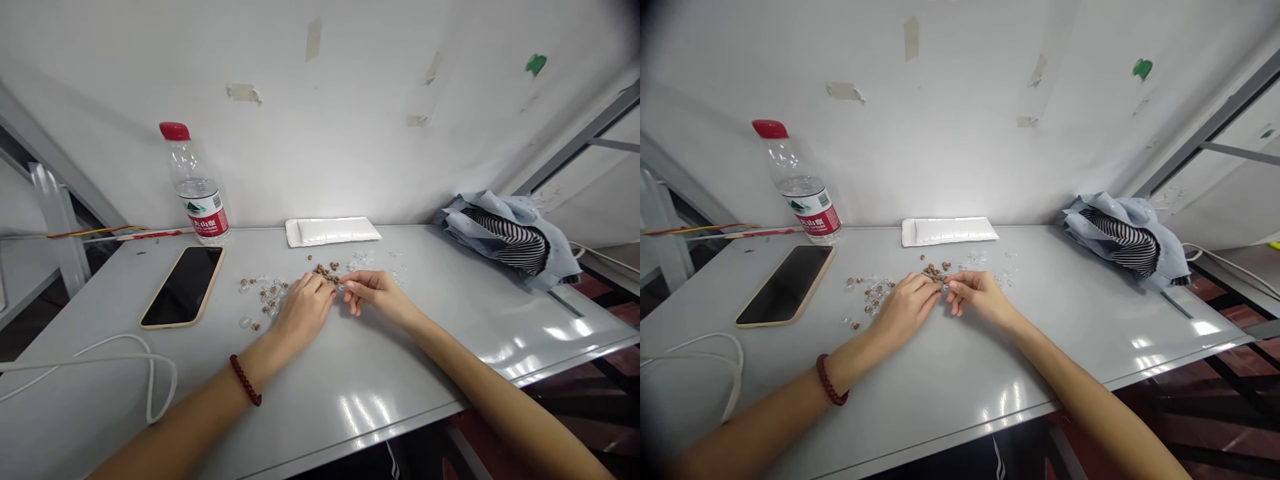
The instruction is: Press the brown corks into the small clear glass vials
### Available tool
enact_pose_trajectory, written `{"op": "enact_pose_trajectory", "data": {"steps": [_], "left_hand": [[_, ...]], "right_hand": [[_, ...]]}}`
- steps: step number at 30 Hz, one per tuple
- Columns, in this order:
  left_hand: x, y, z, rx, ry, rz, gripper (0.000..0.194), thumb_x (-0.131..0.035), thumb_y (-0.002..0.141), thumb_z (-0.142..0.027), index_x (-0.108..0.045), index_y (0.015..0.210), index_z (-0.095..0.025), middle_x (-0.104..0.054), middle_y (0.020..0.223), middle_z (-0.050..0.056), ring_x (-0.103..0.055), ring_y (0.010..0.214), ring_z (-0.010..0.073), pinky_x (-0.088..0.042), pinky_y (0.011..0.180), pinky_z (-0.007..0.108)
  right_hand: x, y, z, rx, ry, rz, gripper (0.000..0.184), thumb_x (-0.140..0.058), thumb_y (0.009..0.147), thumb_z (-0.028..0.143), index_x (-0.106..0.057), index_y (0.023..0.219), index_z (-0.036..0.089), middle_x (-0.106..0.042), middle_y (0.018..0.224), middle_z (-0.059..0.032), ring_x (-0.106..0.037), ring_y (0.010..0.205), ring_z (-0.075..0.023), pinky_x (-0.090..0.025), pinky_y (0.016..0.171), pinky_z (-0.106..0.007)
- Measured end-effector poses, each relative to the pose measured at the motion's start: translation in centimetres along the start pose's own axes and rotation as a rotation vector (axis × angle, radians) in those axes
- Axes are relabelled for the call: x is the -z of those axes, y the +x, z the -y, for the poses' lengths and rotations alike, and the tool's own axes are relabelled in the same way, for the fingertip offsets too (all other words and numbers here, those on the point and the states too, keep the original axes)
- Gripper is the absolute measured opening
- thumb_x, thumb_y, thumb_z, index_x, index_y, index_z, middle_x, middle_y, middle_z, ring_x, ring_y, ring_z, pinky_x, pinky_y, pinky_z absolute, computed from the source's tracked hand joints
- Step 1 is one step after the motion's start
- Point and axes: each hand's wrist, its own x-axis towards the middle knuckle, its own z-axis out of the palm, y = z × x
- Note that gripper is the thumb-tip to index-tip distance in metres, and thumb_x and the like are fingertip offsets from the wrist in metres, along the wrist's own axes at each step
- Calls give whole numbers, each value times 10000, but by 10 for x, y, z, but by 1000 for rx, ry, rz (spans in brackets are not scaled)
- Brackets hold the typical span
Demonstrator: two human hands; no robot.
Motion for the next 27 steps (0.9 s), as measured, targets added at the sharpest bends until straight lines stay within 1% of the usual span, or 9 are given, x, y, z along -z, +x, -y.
{"op": "enact_pose_trajectory", "data": {"steps": [2,4,7,10,14,17,22,27], "left_hand": [[1,0,1,-12,-83,-66,161,-526,889,-90,-666,932,-156,-670,896,65,-598,866,197,-520,760,335],[2,0,0,-13,-152,-126,154,-539,884,-96,-658,946,-172,-688,907,53,-616,871,184,-530,754,319],[3,0,-4,-9,-222,-184,129,-560,870,-110,-655,905,-189,-705,874,42,-634,840,186,-540,726,331],[3,0,-7,-10,-265,-219,102,-581,853,-114,-651,844,-188,-707,807,37,-637,797,189,-544,697,339],[5,-2,-9,-30,-302,-232,106,-597,843,-114,-663,824,-195,-722,802,35,-648,772,183,-556,691,342],[7,-4,-10,-36,-319,-235,118,-601,841,-115,-678,830,-204,-733,806,31,-660,762,181,-564,683,338],[10,-5,-14,-4,-324,-247,112,-632,807,-99,-676,793,-201,-733,767,14,-663,715,163,-554,640,301],[12,-5,-16,30,-354,-219,116,-638,791,-113,-689,760,-212,-726,745,6,-660,707,162,-556,647,307]], "right_hand": [[2,1,-1,-9,30,2,279,-635,848,354,-655,977,108,-630,709,-17,-597,523,-102,-490,544,-272],[2,2,-2,-25,57,6,275,-647,839,348,-655,969,106,-631,708,-20,-592,519,-102,-487,532,-267],[1,1,-3,-41,88,32,265,-658,832,349,-658,932,103,-626,702,-24,-586,518,-101,-480,511,-255],[0,1,-3,-28,92,67,252,-645,847,350,-663,923,110,-612,684,-16,-576,514,-97,-476,502,-251],[0,-1,-2,7,52,87,257,-629,861,361,-663,954,124,-602,673,-2,-553,495,-86,-461,494,-247],[0,-2,0,5,59,97,264,-623,861,372,-665,946,126,-590,658,4,-537,480,-81,-444,488,-247],[-3,-5,5,12,2,105,303,-595,867,406,-662,922,116,-562,619,19,-518,471,-77,-426,500,-242],[-4,-7,5,33,-64,85,306,-572,885,414,-663,925,124,-561,636,14,-508,491,-77,-412,509,-234]]}}
